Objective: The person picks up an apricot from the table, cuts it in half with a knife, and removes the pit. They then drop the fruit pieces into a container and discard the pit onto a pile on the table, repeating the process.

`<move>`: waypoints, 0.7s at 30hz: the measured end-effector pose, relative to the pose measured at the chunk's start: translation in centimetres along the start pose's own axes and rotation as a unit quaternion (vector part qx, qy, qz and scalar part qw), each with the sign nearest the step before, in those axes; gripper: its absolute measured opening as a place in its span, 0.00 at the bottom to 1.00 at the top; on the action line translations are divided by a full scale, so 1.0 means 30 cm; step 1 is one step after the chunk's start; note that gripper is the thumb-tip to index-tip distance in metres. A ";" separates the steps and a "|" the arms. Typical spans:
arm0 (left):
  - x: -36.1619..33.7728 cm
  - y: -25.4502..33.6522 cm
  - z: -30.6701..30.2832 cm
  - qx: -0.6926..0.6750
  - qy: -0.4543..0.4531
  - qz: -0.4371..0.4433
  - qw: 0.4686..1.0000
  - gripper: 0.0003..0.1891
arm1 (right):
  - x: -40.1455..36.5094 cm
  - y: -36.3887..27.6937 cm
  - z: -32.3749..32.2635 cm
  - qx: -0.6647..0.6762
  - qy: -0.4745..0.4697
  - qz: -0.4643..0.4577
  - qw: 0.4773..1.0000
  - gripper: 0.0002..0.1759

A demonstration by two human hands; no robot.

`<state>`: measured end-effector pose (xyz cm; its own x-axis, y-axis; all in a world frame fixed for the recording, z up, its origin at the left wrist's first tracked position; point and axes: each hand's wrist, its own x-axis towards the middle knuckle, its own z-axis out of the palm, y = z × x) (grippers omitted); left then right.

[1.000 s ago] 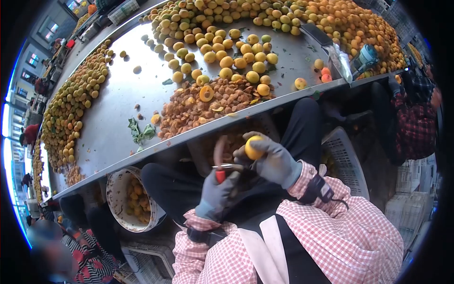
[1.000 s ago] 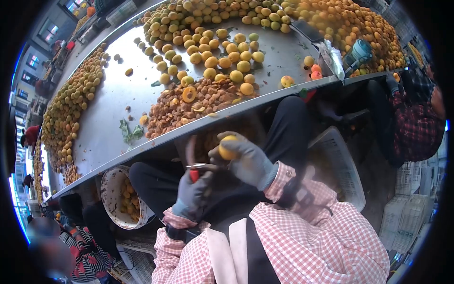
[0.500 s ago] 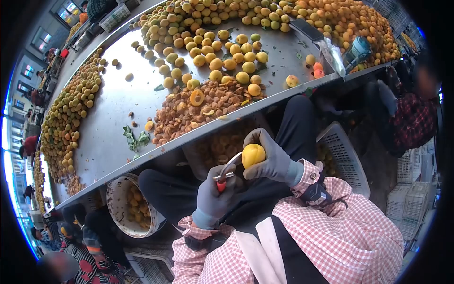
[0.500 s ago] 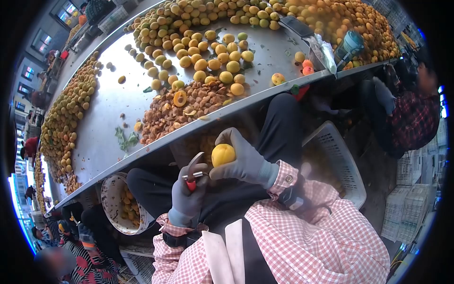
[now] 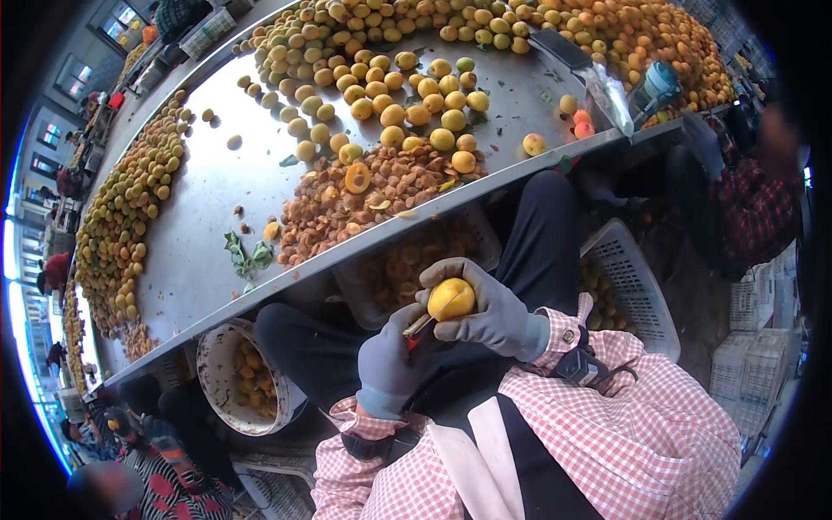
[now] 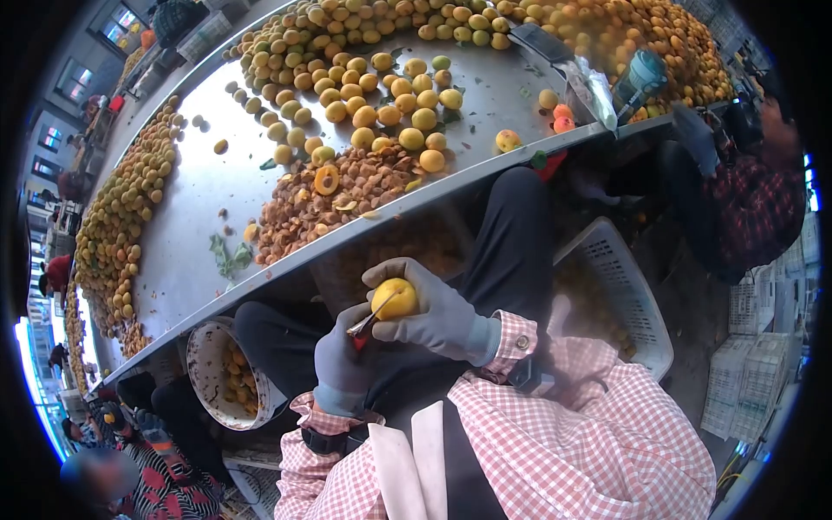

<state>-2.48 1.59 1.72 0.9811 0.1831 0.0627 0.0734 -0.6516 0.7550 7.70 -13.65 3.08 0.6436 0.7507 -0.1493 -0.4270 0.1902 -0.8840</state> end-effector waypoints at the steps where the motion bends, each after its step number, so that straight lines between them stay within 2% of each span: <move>1: -0.005 -0.003 0.004 -0.003 0.002 -0.003 1.000 0.19 | 0.001 -0.002 0.003 0.013 -0.010 -0.012 1.000 0.34; 3: -0.008 -0.008 0.011 -0.007 0.005 -0.007 1.000 0.18 | 0.005 -0.005 0.010 0.025 -0.022 -0.024 0.999 0.32; 5: -0.010 -0.012 0.018 0.003 -0.007 0.016 1.000 0.25 | 0.005 -0.003 0.020 0.038 -0.008 -0.071 0.997 0.28; 9: -0.017 -0.010 0.014 0.011 -0.011 0.032 0.999 0.26 | -0.004 0.003 0.019 0.033 -0.018 -0.066 0.997 0.28; 12: -0.005 -0.003 0.014 0.033 0.010 0.048 0.998 0.26 | -0.012 0.005 0.029 0.079 -0.019 -0.045 0.996 0.27; 14: 0.004 -0.025 0.031 0.045 0.014 0.048 0.998 0.27 | -0.009 0.004 0.037 0.126 0.014 -0.023 0.992 0.26; 15: 0.010 -0.024 0.036 0.046 0.016 0.047 0.998 0.27 | -0.006 0.002 0.041 0.126 0.013 -0.023 0.992 0.26; 17: 0.021 -0.016 0.045 0.015 -0.009 -0.014 1.000 0.22 | -0.003 0.002 0.048 0.068 -0.001 -0.046 0.997 0.26; 21: 0.047 -0.026 0.041 0.031 0.006 0.005 0.999 0.24 | 0.030 0.021 0.017 0.065 0.001 -0.030 0.997 0.28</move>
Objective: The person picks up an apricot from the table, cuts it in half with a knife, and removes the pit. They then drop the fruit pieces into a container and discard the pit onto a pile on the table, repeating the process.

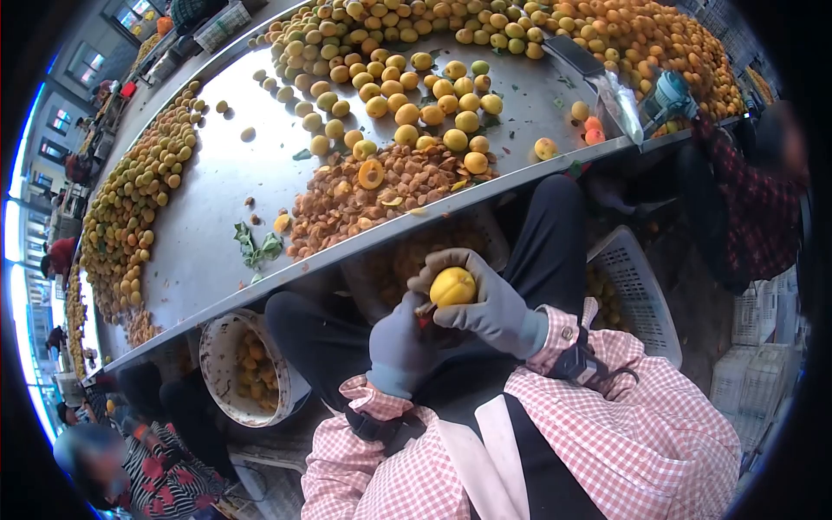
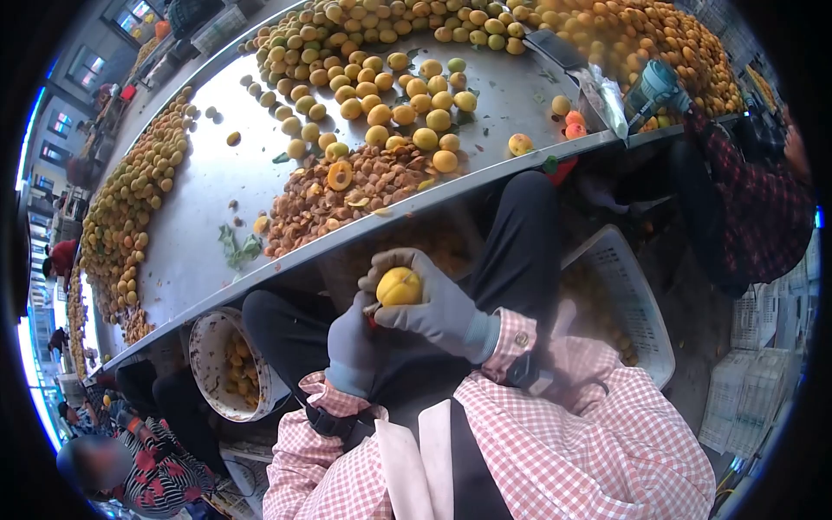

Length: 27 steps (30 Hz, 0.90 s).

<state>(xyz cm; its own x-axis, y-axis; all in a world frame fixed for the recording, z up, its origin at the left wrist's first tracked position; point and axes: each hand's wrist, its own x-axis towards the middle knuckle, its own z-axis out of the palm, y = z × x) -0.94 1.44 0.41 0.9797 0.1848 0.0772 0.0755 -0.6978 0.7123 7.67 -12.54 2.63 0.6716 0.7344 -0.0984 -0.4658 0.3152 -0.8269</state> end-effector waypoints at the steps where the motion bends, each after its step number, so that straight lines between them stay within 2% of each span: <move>1: 0.008 0.007 -0.011 -0.013 -0.004 -0.005 1.000 0.23 | 0.015 -0.004 -0.013 -0.009 -0.007 0.005 1.000 0.28; 3: 0.007 0.011 -0.018 -0.025 -0.007 -0.009 1.000 0.21 | 0.020 -0.014 -0.028 -0.017 -0.015 0.009 1.000 0.29; 5: -0.006 0.014 0.003 -0.094 -0.031 -0.021 0.995 0.18 | 0.015 -0.032 -0.035 0.019 -0.039 0.024 0.999 0.28; 6: -0.010 0.027 0.001 -0.136 -0.058 -0.075 0.986 0.14 | 0.008 -0.033 -0.021 0.044 -0.033 0.013 0.998 0.25; 7: -0.012 0.018 0.013 -0.137 -0.056 -0.075 0.986 0.14 | 0.006 -0.017 -0.010 0.042 -0.034 0.014 0.998 0.25; 9: -0.007 -0.004 0.030 -0.179 -0.046 -0.041 0.982 0.15 | 0.016 0.025 0.006 0.168 0.022 -0.004 0.985 0.26; 10: -0.006 -0.014 0.026 -0.177 -0.044 -0.040 0.982 0.15 | 0.023 0.025 -0.003 0.169 0.019 -0.005 0.985 0.26; 12: 0.011 -0.006 0.000 -0.148 -0.078 -0.052 0.985 0.16 | 0.037 0.010 -0.035 0.015 -0.024 -0.029 0.999 0.27; 13: 0.009 -0.003 0.004 -0.147 -0.080 -0.053 0.984 0.16 | 0.039 0.001 -0.040 0.017 -0.023 -0.029 0.999 0.27; 15: 0.013 0.013 0.022 -0.241 -0.045 -0.020 0.969 0.15 | 0.039 -0.034 -0.037 -0.027 -0.051 -0.039 0.998 0.28; 17: 0.016 0.048 0.019 -0.231 -0.035 -0.020 0.972 0.15 | 0.034 -0.030 0.003 0.001 -0.028 -0.051 0.998 0.27; 19: 0.017 0.047 0.016 -0.222 -0.021 -0.024 0.974 0.15 | 0.031 -0.012 0.027 0.126 0.021 -0.015 0.992 0.27; 21: 0.028 0.008 -0.001 -0.137 -0.063 -0.067 0.986 0.17 | 0.043 0.006 0.008 0.126 0.007 -0.016 0.992 0.27; 23: 0.032 -0.006 -0.019 -0.116 -0.066 -0.071 0.988 0.18 | 0.054 -0.003 -0.012 -0.086 -0.026 -0.036 0.995 0.28; 25: 0.030 0.000 -0.018 -0.096 -0.073 -0.070 0.990 0.18 | 0.052 0.002 -0.012 -0.098 -0.028 -0.065 0.993 0.29; 27: 0.028 0.037 0.013 -0.219 -0.027 -0.038 0.975 0.18 | 0.049 0.007 -0.005 -0.112 -0.031 -0.095 0.989 0.30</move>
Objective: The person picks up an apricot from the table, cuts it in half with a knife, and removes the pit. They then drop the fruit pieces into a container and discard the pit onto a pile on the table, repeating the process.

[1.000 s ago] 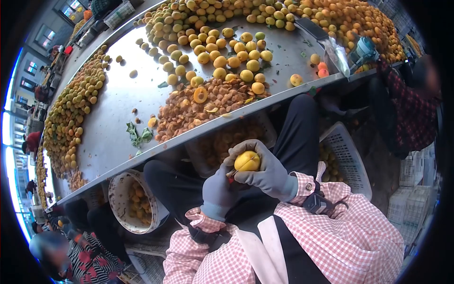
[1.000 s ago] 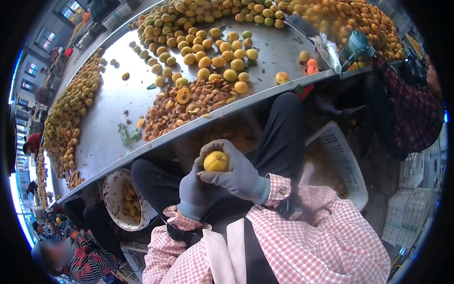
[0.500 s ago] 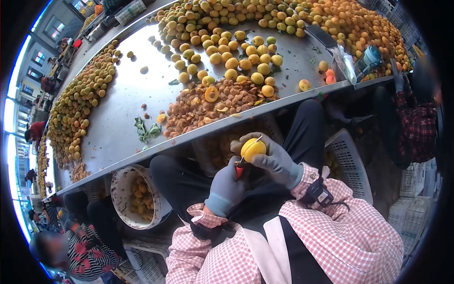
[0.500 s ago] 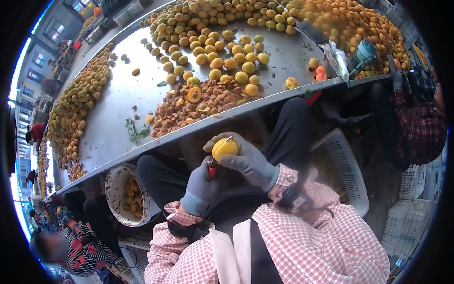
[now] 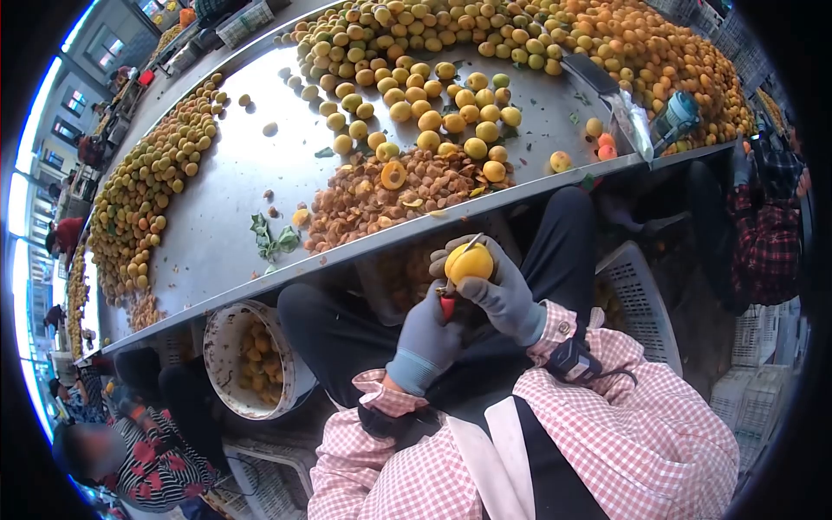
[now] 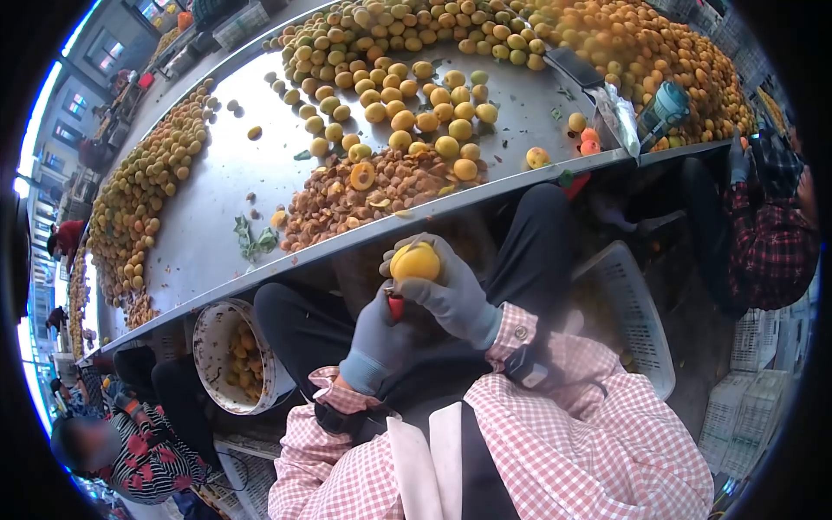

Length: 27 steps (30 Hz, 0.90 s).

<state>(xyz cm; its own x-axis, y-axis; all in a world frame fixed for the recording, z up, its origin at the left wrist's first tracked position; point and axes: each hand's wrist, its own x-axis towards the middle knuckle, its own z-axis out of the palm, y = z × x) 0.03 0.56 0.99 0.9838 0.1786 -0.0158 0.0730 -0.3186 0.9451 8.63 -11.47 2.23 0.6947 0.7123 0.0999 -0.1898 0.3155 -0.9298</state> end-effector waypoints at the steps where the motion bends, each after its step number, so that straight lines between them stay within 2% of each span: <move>1: -0.005 0.019 0.020 -0.071 -0.006 -0.022 0.997 0.18 | -0.011 0.007 0.018 0.054 0.058 0.029 0.996 0.32; 2: -0.002 0.014 0.024 -0.072 -0.003 -0.021 0.997 0.18 | -0.013 0.013 0.032 0.108 0.115 0.059 0.986 0.34; 4: 0.002 -0.025 0.028 -0.062 -0.010 -0.069 0.996 0.18 | 0.008 0.014 0.022 0.155 0.111 0.062 0.980 0.35; 5: 0.000 -0.074 0.027 -0.047 -0.001 -0.031 0.998 0.17 | 0.017 0.014 -0.011 0.128 0.055 0.081 0.987 0.33; 6: -0.001 -0.066 0.009 -0.047 -0.002 -0.032 0.998 0.17 | 0.025 0.006 -0.042 0.100 0.000 0.100 0.990 0.32; 7: 0.006 -0.049 -0.014 0.012 -0.009 -0.038 0.999 0.16 | 0.035 -0.016 -0.066 0.039 0.001 0.116 0.992 0.29; 8: 0.012 -0.038 -0.026 0.072 -0.017 -0.043 0.996 0.16 | 0.034 -0.016 -0.064 0.039 0.002 0.115 0.993 0.29; 10: 0.008 -0.046 0.002 0.061 0.002 -0.017 0.998 0.17 | 0.030 -0.004 -0.055 -0.052 0.029 0.045 0.997 0.39; 11: 0.009 -0.039 0.019 0.068 0.026 0.000 0.997 0.17 | 0.024 0.027 -0.035 0.049 0.041 0.028 0.998 0.38; 12: 0.011 -0.026 0.036 0.073 0.051 0.015 0.996 0.18 | 0.017 0.032 -0.010 0.047 0.042 0.028 0.998 0.38; 14: 0.008 -0.016 0.048 0.069 0.060 -0.019 0.996 0.18 | -0.001 0.035 0.029 0.235 0.111 0.122 0.958 0.37; 16: 0.007 -0.050 0.021 0.093 0.046 -0.023 0.994 0.18 | 0.010 0.042 0.003 0.225 0.096 0.120 0.962 0.36; 18: -0.006 -0.076 0.007 0.104 0.028 -0.029 0.994 0.18 | 0.013 0.038 -0.035 0.148 0.046 0.103 0.983 0.28; 20: -0.016 -0.077 0.010 0.112 0.011 -0.034 0.993 0.17 | 0.004 0.030 -0.042 0.127 0.071 0.100 0.984 0.29; 22: -0.021 -0.064 0.023 0.089 0.034 -0.031 0.995 0.16 | 0.003 0.046 -0.034 0.093 0.093 0.076 0.988 0.29; 24: -0.024 -0.095 0.039 0.056 0.032 -0.030 0.997 0.16 | -0.003 0.076 -0.015 0.100 0.108 0.042 0.988 0.25; 26: -0.028 -0.151 0.044 0.030 0.033 -0.028 0.999 0.15 | -0.005 0.112 -0.010 0.226 0.128 0.090 0.961 0.22; 27: -0.035 -0.182 0.051 0.040 0.031 -0.037 0.998 0.14 | -0.003 0.140 -0.018 0.222 0.139 0.089 0.961 0.21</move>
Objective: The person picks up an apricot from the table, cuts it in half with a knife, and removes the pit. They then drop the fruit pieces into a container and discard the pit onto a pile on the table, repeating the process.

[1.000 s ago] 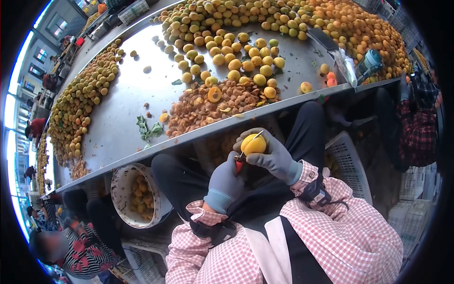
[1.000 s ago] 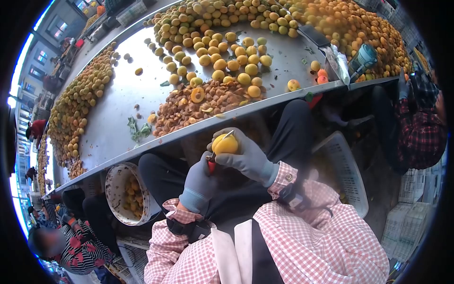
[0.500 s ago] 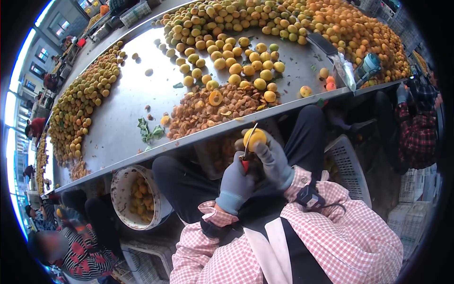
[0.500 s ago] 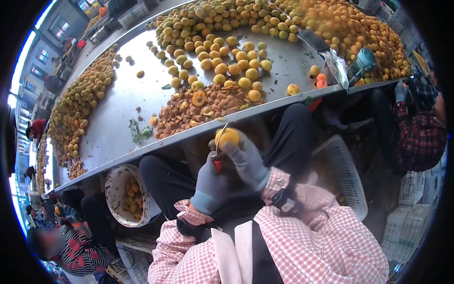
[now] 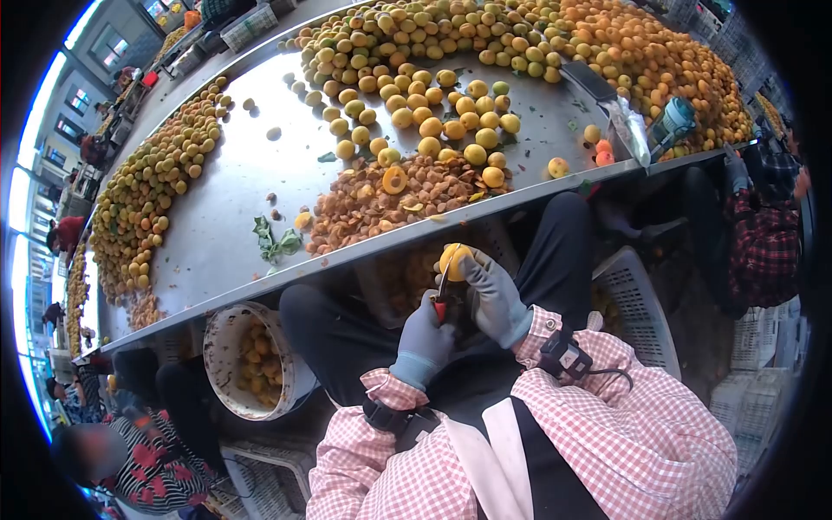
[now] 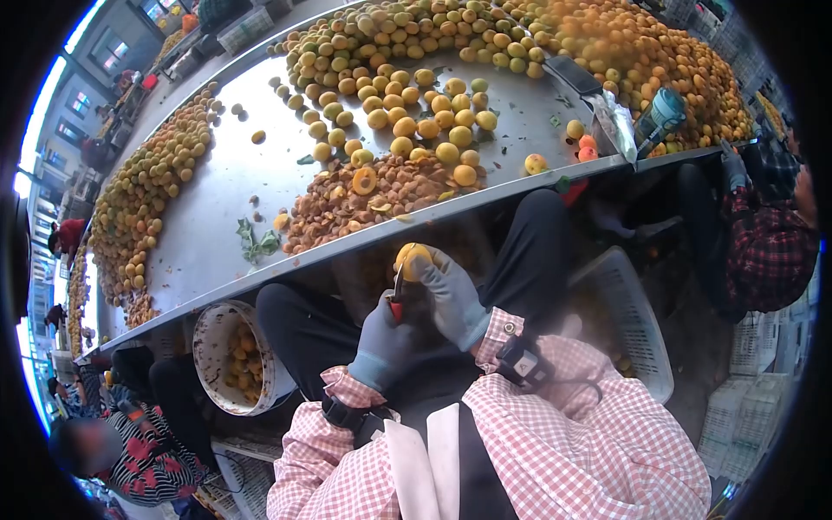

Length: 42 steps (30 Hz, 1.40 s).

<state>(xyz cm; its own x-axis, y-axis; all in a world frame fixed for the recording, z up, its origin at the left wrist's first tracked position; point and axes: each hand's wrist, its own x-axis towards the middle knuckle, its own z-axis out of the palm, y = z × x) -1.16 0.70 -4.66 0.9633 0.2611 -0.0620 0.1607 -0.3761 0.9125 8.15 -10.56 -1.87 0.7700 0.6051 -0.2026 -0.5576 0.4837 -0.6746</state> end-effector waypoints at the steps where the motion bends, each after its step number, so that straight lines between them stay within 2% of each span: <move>1: -0.004 -0.027 0.009 0.010 -0.003 -0.008 1.000 0.14 | 0.003 0.015 -0.014 0.001 0.000 0.000 1.000 0.21; 4: -0.010 -0.053 0.016 -0.020 -0.010 -0.019 1.000 0.13 | 0.002 0.038 -0.043 0.056 -0.003 0.035 0.998 0.23; 8: -0.019 -0.035 -0.006 -0.016 -0.002 -0.005 1.000 0.13 | 0.009 -0.012 -0.033 -0.074 -0.006 0.018 0.997 0.22; 9: -0.020 -0.017 -0.014 -0.010 -0.005 -0.021 1.000 0.13 | 0.005 -0.032 -0.019 -0.130 -0.006 0.019 0.991 0.22; 10: -0.019 -0.008 -0.019 -0.004 -0.009 -0.036 0.999 0.13 | -0.002 -0.040 -0.008 -0.129 -0.005 0.019 0.992 0.22; 12: -0.007 -0.014 -0.010 0.018 0.002 -0.025 1.000 0.13 | -0.004 -0.054 0.004 -0.217 0.004 -0.016 0.976 0.22; 13: -0.003 -0.017 -0.003 0.040 0.013 -0.017 0.999 0.13 | 0.002 -0.052 0.007 -0.217 0.005 -0.016 0.976 0.22; 15: -0.004 -0.017 0.006 0.034 0.019 -0.021 0.999 0.13 | 0.018 -0.038 0.013 -0.071 0.070 0.053 0.994 0.21; 20: -0.016 0.005 -0.024 0.050 0.021 -0.014 0.998 0.13 | 0.037 -0.011 -0.015 -0.137 0.081 0.014 0.987 0.20; 22: -0.029 0.046 -0.048 -0.073 0.003 -0.074 0.995 0.10 | 0.050 -0.020 -0.038 -0.161 0.095 -0.006 0.982 0.20; 23: -0.032 0.066 -0.061 -0.072 0.000 -0.074 0.995 0.10 | 0.061 -0.036 -0.059 -0.062 0.091 0.036 0.993 0.20; 24: -0.031 0.087 -0.074 -0.171 0.014 -0.108 0.979 0.10 | 0.066 -0.053 -0.076 0.037 0.085 0.076 0.993 0.21; 25: -0.031 0.105 -0.089 -0.269 0.027 -0.142 0.952 0.09 | 0.062 -0.068 -0.084 0.038 0.086 0.073 0.993 0.21; 27: -0.004 0.131 -0.113 -0.274 0.016 -0.152 0.950 0.11 | 0.050 -0.096 -0.082 -0.003 0.028 0.177 0.984 0.22; 29: 0.032 0.147 -0.123 -0.282 0.012 -0.111 0.953 0.13 | 0.029 -0.094 -0.062 -0.016 0.014 0.188 0.982 0.20; 31: 0.057 0.164 -0.122 -0.258 0.011 -0.095 0.961 0.17 | 0.003 -0.108 -0.022 -0.065 0.066 0.192 0.977 0.18; 33: 0.075 0.182 -0.116 -0.173 0.000 -0.027 0.985 0.24 | -0.011 -0.132 0.011 -0.069 0.063 0.185 0.978 0.16; 34: 0.078 0.178 -0.107 -0.173 -0.002 -0.027 0.984 0.24 | -0.011 -0.141 0.038 -0.069 0.092 0.191 0.975 0.15; 36: 0.087 0.167 -0.093 -0.143 -0.035 0.009 0.989 0.33 | -0.011 -0.137 0.040 -0.068 0.121 0.197 0.971 0.14; 37: 0.091 0.168 -0.091 -0.143 -0.036 0.008 0.989 0.33 | -0.012 -0.115 0.018 -0.159 0.049 0.107 0.980 0.12; 38: 0.097 0.177 -0.093 -0.086 -0.037 0.064 0.993 0.37 | -0.014 -0.091 -0.004 -0.247 -0.024 0.015 0.969 0.10; 39: 0.102 0.181 -0.094 -0.029 -0.038 0.121 0.992 0.40 | -0.010 -0.067 -0.029 -0.246 -0.025 0.016 0.969 0.10; 40: 0.107 0.171 -0.100 -0.008 -0.047 0.117 0.992 0.44 | -0.005 -0.045 -0.056 -0.209 -0.042 0.030 0.977 0.09; 42: 0.108 0.226 -0.144 0.044 -0.066 0.105 0.991 0.46 | -0.017 -0.062 -0.036 -0.171 -0.057 0.044 0.983 0.09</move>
<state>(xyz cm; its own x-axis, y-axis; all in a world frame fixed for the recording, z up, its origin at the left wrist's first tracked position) 2.13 2.84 3.08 0.9963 0.0524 0.0677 -0.0337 -0.4869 0.8728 9.13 -12.45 -1.28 0.6725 0.7114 -0.2041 -0.4695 0.1968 -0.8607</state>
